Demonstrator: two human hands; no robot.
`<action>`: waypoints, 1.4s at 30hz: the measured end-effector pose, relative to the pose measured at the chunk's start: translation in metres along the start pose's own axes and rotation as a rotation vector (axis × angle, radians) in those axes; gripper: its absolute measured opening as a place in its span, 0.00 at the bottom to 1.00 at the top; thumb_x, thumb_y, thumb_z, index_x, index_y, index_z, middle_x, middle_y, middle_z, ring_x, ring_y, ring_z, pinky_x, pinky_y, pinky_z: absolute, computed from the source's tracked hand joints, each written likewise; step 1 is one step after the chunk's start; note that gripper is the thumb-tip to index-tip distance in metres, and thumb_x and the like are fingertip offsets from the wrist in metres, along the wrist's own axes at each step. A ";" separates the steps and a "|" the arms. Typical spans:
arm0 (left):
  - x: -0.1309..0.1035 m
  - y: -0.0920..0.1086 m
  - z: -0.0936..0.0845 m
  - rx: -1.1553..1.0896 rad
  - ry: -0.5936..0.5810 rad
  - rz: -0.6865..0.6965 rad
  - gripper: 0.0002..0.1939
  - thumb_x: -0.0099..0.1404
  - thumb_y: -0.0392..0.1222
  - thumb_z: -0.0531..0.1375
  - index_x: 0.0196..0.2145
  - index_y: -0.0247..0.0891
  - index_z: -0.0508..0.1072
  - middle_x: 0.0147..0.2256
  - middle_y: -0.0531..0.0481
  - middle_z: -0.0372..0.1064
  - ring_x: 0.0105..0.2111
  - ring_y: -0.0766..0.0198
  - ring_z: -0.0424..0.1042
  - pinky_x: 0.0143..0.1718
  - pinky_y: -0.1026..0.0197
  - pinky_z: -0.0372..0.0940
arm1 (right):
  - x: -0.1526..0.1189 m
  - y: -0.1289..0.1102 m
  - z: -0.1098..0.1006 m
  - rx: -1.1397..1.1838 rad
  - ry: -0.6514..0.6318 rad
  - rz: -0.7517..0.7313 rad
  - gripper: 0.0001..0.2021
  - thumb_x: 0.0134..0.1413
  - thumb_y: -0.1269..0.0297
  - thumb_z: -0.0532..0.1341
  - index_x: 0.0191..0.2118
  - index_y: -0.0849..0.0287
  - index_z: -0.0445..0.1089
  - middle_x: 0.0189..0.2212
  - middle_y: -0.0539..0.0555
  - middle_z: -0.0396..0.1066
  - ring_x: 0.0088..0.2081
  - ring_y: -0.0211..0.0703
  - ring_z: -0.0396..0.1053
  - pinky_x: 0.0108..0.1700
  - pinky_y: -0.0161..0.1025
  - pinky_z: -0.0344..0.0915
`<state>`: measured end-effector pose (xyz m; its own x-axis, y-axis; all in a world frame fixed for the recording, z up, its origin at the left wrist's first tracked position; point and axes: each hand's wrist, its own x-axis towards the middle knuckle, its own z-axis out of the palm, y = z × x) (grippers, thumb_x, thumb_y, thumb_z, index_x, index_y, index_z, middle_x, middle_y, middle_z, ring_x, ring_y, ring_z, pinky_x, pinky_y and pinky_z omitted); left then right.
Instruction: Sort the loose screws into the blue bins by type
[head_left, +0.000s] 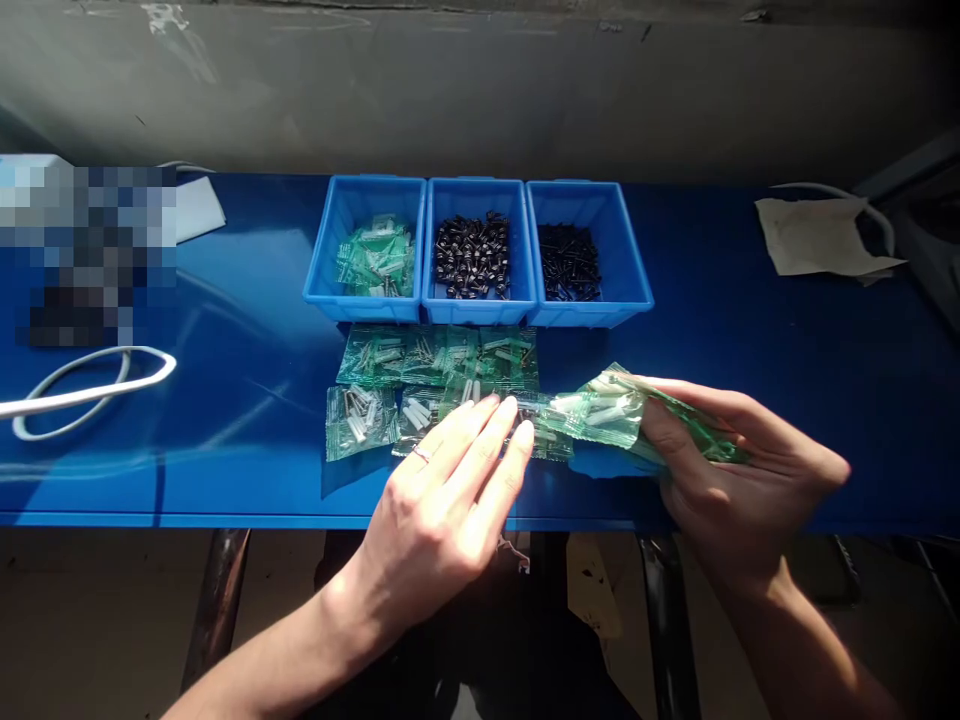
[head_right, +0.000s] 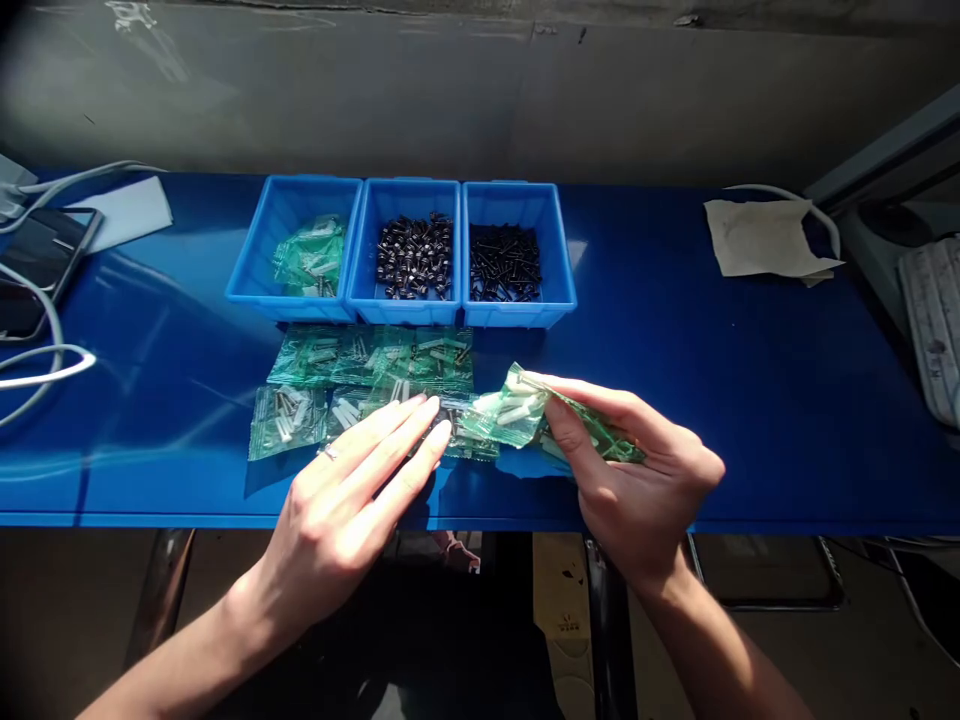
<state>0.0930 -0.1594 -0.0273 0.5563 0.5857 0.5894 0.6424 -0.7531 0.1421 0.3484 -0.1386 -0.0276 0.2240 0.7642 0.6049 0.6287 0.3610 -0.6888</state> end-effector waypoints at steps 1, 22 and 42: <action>0.001 0.001 0.001 -0.014 0.010 -0.010 0.20 0.76 0.23 0.65 0.64 0.20 0.77 0.62 0.29 0.79 0.66 0.42 0.81 0.70 0.43 0.80 | -0.001 -0.001 -0.001 -0.024 -0.005 -0.018 0.11 0.61 0.67 0.79 0.47 0.45 0.90 0.41 0.47 0.89 0.38 0.51 0.89 0.40 0.45 0.87; 0.023 -0.060 -0.041 -0.052 0.265 -0.169 0.13 0.74 0.28 0.73 0.51 0.42 0.84 0.44 0.52 0.87 0.46 0.58 0.86 0.49 0.50 0.84 | 0.051 -0.017 0.014 -0.112 -0.344 -0.696 0.27 0.66 0.77 0.73 0.63 0.38 0.83 0.55 0.44 0.86 0.54 0.54 0.88 0.51 0.50 0.88; -0.035 -0.026 -0.050 -0.184 0.121 -0.235 0.19 0.78 0.65 0.68 0.54 0.50 0.85 0.53 0.50 0.85 0.64 0.44 0.82 0.60 0.42 0.88 | 0.034 0.018 -0.017 -0.268 -0.624 -0.669 0.20 0.73 0.64 0.72 0.66 0.59 0.78 0.63 0.63 0.83 0.62 0.62 0.84 0.62 0.61 0.85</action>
<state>0.0307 -0.1752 -0.0114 0.3301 0.7185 0.6122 0.6338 -0.6493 0.4204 0.3801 -0.1154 -0.0132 -0.6335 0.6187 0.4647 0.6494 0.7516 -0.1154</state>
